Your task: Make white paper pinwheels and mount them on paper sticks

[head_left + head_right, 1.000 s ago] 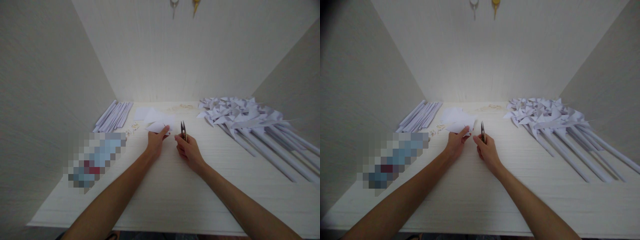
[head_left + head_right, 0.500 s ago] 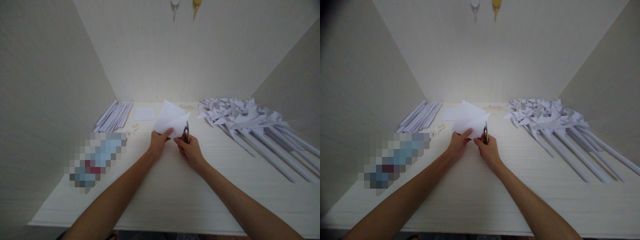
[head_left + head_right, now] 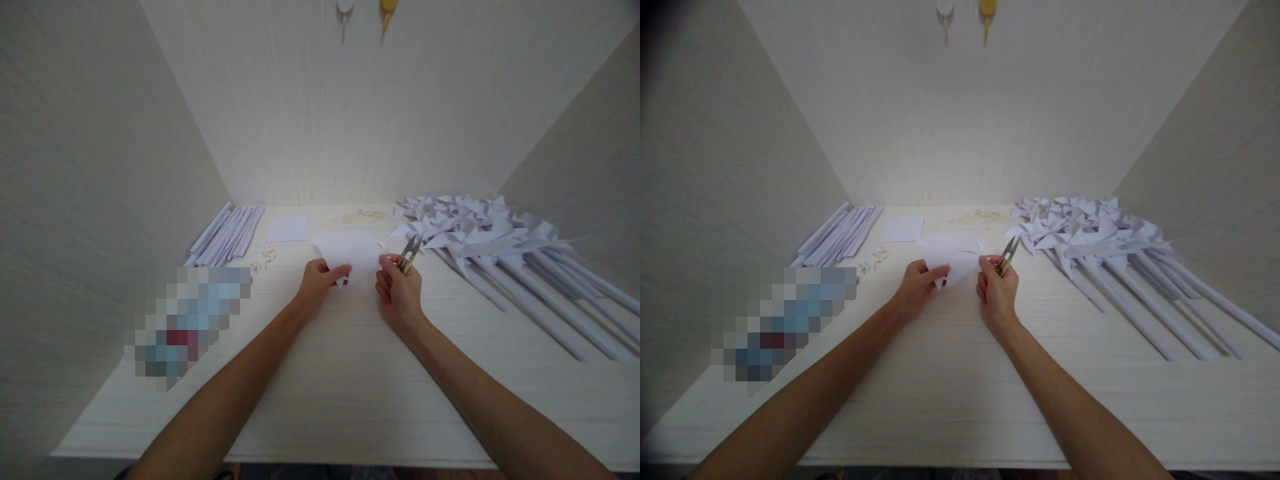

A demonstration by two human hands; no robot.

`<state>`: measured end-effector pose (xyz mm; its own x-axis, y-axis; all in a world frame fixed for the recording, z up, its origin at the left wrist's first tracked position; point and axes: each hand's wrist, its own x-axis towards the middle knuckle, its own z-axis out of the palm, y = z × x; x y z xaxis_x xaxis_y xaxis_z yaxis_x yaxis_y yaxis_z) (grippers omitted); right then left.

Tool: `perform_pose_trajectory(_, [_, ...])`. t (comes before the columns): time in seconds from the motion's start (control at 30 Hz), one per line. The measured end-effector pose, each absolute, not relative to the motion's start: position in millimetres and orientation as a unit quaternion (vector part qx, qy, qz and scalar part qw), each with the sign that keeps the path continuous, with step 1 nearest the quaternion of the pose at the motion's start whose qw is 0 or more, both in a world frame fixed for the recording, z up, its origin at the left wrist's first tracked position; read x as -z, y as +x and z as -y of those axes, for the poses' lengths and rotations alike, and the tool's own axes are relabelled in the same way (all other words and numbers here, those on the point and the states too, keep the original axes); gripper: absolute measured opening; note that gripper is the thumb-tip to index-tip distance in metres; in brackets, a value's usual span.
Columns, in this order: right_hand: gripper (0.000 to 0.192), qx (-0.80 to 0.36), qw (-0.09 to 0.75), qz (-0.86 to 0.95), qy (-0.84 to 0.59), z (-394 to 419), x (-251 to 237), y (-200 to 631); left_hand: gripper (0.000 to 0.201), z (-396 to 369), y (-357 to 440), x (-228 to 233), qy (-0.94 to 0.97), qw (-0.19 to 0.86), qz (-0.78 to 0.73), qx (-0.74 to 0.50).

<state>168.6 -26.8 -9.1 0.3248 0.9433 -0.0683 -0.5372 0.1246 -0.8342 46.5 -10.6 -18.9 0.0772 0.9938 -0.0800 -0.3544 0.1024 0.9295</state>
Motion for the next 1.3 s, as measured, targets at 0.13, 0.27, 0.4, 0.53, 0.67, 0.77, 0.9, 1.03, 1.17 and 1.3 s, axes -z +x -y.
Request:
perform_pose_trajectory(0.13, [0.029,-0.515,0.708,0.263,-0.406,25.9,10.2,167.6,0.029,12.5,47.7,21.1,0.42,0.624,-0.405,-0.519])
perform_pose_trajectory(0.27, [0.027,-0.526,0.666,0.313,-0.426,29.0,15.5,163.1,0.031,11.8,49.0,22.1,0.412,0.594,-0.399,-0.564])
perform_pose_trajectory(0.4, [0.024,-0.526,0.579,0.423,-0.458,31.7,23.2,159.4,0.034,10.9,50.9,22.7,0.381,0.571,-0.408,-0.602])
perform_pose_trajectory(0.53, [0.031,-0.492,0.537,0.491,-0.478,32.4,26.5,157.8,0.037,11.4,53.5,22.8,0.384,0.55,-0.419,-0.612])
perform_pose_trajectory(0.67, [0.029,-0.48,0.529,0.506,-0.484,33.0,25.4,158.0,0.037,13.4,56.2,22.2,0.376,0.535,-0.423,-0.628])
perform_pose_trajectory(0.77, [0.026,-0.475,0.523,0.51,-0.49,34.1,24.0,158.0,0.036,14.6,56.8,21.7,0.375,0.527,-0.409,-0.644])
perform_pose_trajectory(0.9, [0.019,-0.466,0.512,0.532,-0.488,34.9,22.1,157.8,0.034,14.2,56.3,21.5,0.355,0.521,-0.407,-0.661])
perform_pose_trajectory(1.03, [0.015,-0.453,0.502,0.552,-0.488,34.6,21.3,157.8,0.031,13.1,56.6,21.3,0.33,0.518,-0.416,-0.67])
perform_pose_trajectory(1.17, [0.014,-0.434,0.497,0.565,-0.496,35.5,21.0,157.4,0.024,10.5,55.0,19.1,0.287,0.524,-0.426,-0.679])
perform_pose_trajectory(1.3, [0.015,-0.418,0.503,0.557,-0.511,36.4,21.2,157.6,0.02,7.4,50.6,14.5,0.232,0.528,-0.414,-0.704])
